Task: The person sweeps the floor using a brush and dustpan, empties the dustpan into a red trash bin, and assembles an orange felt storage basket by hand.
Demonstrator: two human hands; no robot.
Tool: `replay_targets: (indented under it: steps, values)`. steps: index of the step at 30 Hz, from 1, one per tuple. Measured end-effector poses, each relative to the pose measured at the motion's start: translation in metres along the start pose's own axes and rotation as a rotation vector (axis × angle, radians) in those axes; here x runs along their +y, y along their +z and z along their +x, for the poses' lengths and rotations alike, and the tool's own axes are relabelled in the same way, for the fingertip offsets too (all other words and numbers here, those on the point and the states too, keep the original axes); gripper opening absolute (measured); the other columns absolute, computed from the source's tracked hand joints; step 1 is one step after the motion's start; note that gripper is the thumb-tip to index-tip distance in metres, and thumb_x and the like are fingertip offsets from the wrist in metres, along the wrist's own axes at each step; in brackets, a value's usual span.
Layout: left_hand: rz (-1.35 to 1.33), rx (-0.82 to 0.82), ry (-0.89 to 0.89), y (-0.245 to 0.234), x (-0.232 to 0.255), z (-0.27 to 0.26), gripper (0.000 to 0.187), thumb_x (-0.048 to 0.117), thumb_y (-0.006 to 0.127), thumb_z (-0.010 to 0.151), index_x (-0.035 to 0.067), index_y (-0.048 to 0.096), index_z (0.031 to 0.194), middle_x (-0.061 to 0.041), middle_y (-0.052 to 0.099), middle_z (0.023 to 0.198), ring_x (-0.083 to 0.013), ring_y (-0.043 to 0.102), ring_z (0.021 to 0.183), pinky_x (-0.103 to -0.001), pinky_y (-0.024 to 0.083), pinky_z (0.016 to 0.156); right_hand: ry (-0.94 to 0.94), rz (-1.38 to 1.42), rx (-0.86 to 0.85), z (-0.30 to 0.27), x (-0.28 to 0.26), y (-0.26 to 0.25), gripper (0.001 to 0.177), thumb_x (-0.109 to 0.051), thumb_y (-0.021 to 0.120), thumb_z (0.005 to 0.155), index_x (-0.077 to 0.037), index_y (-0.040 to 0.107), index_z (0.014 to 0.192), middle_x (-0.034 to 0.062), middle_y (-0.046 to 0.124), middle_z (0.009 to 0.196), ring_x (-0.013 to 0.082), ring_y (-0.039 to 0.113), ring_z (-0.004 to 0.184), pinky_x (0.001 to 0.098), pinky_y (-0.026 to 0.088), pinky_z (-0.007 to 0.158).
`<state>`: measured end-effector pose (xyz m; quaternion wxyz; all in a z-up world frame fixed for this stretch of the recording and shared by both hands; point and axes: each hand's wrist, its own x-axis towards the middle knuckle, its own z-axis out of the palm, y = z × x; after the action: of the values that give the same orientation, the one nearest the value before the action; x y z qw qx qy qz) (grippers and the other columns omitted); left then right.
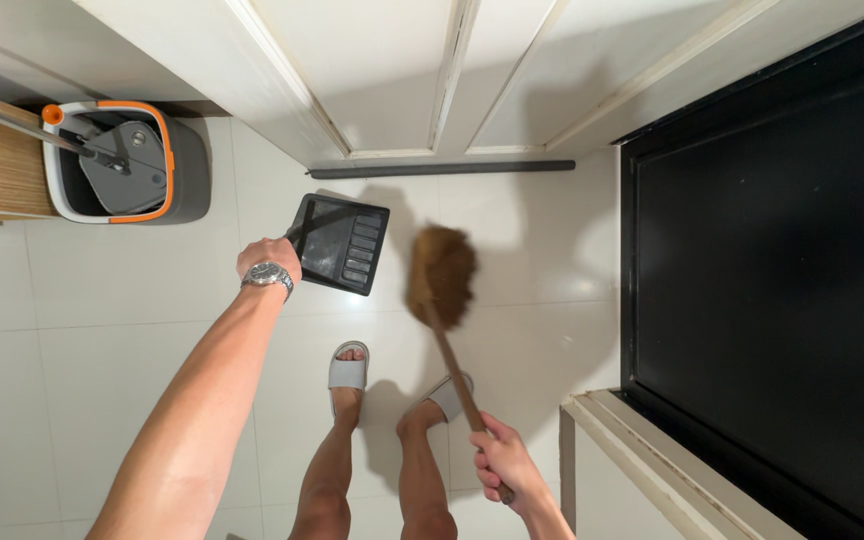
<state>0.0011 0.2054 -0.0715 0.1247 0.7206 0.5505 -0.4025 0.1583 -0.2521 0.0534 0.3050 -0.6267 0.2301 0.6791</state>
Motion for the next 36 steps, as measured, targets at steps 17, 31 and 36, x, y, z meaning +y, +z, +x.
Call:
replay_targets:
  steps: [17, 31, 36]
  values:
    - [-0.031, -0.075, -0.01, -0.021, -0.097, 0.012, 0.034, 0.014, 0.063, 0.101, 0.01, 0.081, 0.129, -0.017, 0.081, 0.127, -0.0357, 0.078, 0.119, -0.046, 0.064, 0.098, -0.11, 0.094, 0.226, -0.015, 0.029, -0.098, 0.068, -0.005, 0.062, 0.102, -0.017, 0.045, 0.167, 0.0034, 0.037, 0.059, 0.0159, 0.035, 0.044, 0.0356, 0.029, 0.039]
    - [-0.065, -0.144, -0.136, 0.008, -0.118, 0.044, 0.033, 0.014, 0.063, 0.102, 0.011, 0.081, 0.13, -0.014, 0.084, 0.123, -0.0312, 0.081, 0.116, -0.044, 0.067, 0.096, -0.096, -0.349, 0.043, 0.01, -0.056, 0.078, 0.073, -0.007, 0.058, 0.099, -0.014, 0.039, 0.169, 0.0038, 0.048, 0.062, 0.0154, 0.046, 0.043, 0.0357, 0.038, 0.037]
    - [-0.054, -0.139, -0.154, 0.01, -0.129, 0.051, 0.034, 0.015, 0.063, 0.102, 0.012, 0.08, 0.132, -0.014, 0.081, 0.128, -0.0318, 0.078, 0.119, -0.045, 0.065, 0.098, -0.012, -0.219, -0.107, -0.025, -0.065, 0.073, 0.067, -0.012, 0.061, 0.1, -0.023, 0.053, 0.165, -0.0026, 0.043, 0.061, 0.0093, 0.035, 0.04, 0.0302, 0.027, 0.036]
